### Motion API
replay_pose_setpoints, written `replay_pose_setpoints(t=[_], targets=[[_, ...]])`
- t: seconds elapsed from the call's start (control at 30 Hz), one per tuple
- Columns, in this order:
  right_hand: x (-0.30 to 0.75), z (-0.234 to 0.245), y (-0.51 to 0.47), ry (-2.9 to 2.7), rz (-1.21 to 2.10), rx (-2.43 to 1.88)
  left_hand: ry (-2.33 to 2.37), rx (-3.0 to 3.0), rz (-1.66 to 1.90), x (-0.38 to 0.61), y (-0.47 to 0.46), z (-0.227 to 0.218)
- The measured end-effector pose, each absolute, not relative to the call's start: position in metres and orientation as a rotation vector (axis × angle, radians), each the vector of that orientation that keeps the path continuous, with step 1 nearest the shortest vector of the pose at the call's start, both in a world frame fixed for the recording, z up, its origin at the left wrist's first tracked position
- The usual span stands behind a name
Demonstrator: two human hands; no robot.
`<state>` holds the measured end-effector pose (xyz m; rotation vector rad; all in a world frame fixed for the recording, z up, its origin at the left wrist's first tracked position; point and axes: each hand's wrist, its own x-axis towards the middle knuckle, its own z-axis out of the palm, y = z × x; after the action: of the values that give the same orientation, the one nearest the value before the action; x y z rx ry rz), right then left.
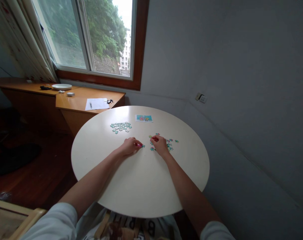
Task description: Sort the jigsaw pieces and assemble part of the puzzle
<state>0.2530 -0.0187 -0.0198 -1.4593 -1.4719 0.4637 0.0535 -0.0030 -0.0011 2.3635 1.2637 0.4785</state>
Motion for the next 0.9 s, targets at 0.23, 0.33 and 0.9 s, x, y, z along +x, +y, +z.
replay_pose_setpoints(t=[0.23,0.33,0.9], targets=[[0.253,-0.018,-0.018,-1.475,0.469,-1.450,1.238,2.356,0.505,0.053,-0.001,-0.003],[0.255,-0.016,-0.018,-1.500,0.451,-1.469,1.245,2.359,0.501,0.053,-0.002,-0.002],[0.296,-0.012,-0.013,-1.421,0.290,-1.703,1.253,2.372,0.480,0.053,-0.003,-0.001]])
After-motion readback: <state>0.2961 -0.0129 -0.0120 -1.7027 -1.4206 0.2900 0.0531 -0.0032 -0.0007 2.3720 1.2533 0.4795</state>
